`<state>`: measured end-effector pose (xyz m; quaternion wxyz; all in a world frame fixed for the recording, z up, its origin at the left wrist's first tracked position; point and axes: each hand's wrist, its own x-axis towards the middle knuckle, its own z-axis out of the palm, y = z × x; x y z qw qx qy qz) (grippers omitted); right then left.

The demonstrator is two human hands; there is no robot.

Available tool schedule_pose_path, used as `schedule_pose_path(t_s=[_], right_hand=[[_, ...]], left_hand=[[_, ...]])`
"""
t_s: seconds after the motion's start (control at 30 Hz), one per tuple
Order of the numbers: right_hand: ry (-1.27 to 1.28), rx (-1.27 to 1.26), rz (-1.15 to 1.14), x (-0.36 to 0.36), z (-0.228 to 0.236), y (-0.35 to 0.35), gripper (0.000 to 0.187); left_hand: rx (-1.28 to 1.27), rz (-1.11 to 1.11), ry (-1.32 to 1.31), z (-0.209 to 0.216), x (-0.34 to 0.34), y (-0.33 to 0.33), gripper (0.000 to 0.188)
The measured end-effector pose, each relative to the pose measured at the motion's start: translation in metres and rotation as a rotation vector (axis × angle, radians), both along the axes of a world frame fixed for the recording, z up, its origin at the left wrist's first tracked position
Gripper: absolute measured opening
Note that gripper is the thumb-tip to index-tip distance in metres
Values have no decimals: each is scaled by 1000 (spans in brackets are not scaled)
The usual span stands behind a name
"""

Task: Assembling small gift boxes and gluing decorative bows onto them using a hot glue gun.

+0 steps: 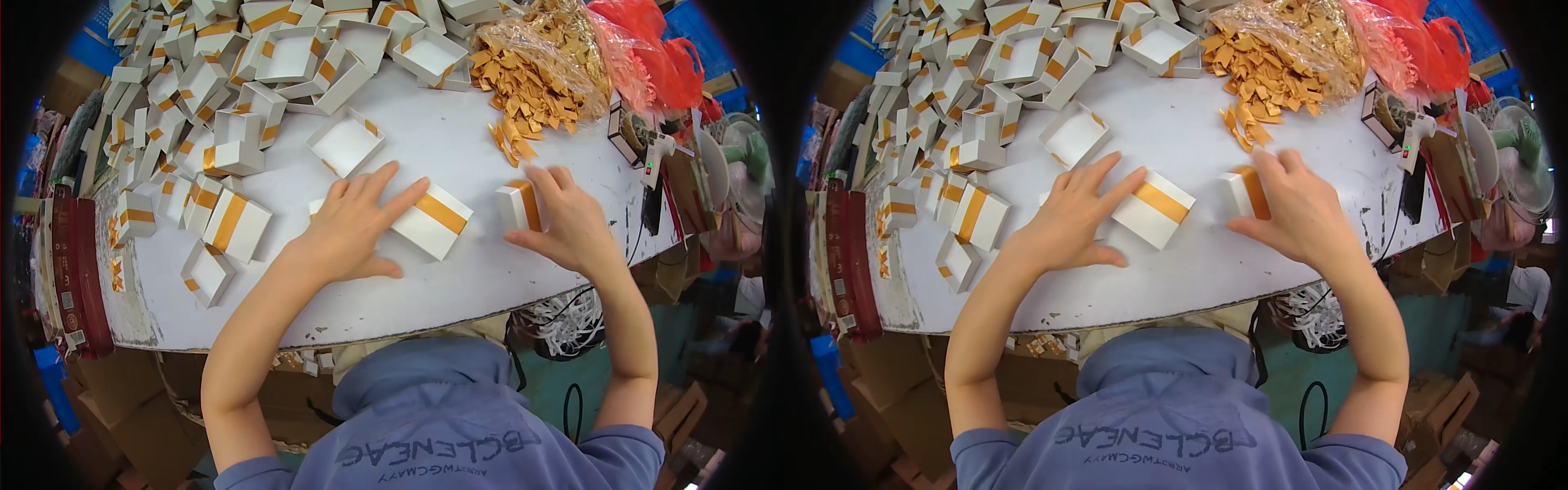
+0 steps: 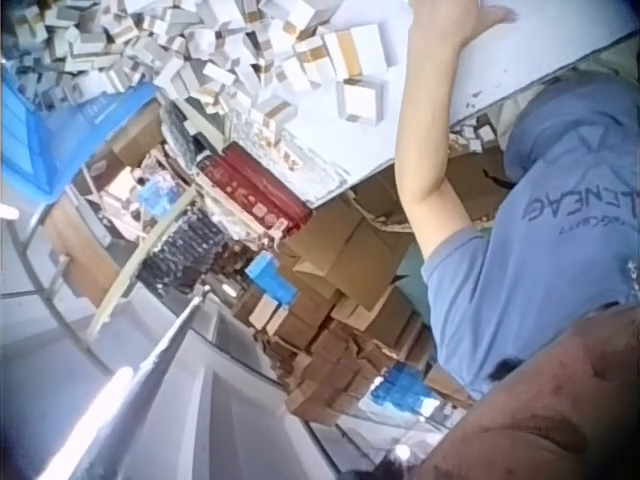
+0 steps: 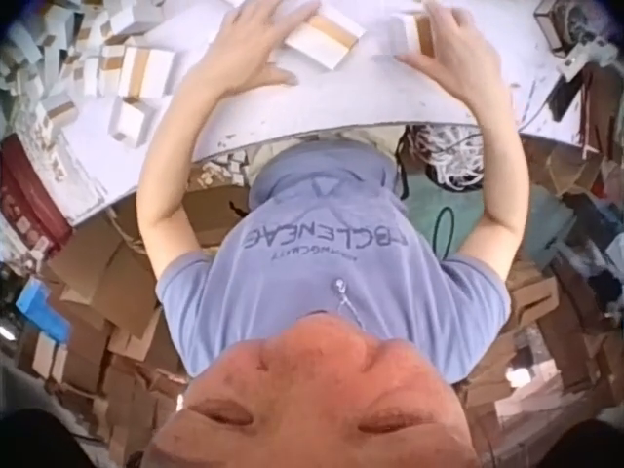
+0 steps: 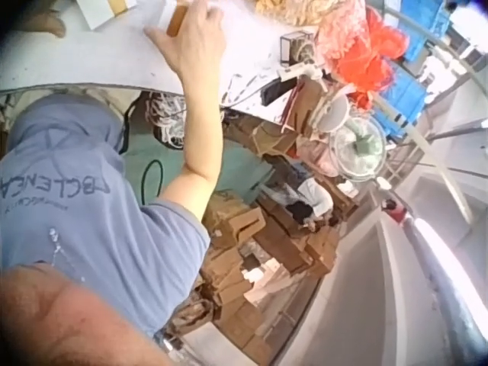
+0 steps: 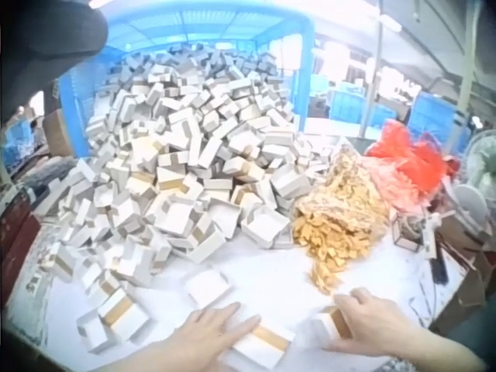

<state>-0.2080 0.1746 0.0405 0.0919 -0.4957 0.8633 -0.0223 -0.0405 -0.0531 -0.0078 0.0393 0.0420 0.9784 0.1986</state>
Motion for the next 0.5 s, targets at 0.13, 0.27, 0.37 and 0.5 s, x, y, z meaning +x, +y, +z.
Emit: schedule_pose_path(t_s=[0.13, 0.27, 0.37, 0.5], right_hand=[[104, 118, -287, -11, -28, 19, 43], [73, 228, -341, 2, -40, 6, 55], [41, 200, -191, 13, -36, -2, 56], [45, -362, -90, 11, -1, -37, 33]], left_hand=[[-18, -1, 158, -9, -17, 17, 95], [129, 96, 246, -20, 0, 45, 83], [219, 89, 388, -5, 23, 57, 84], [-131, 607, 630, -15, 86, -5, 76]])
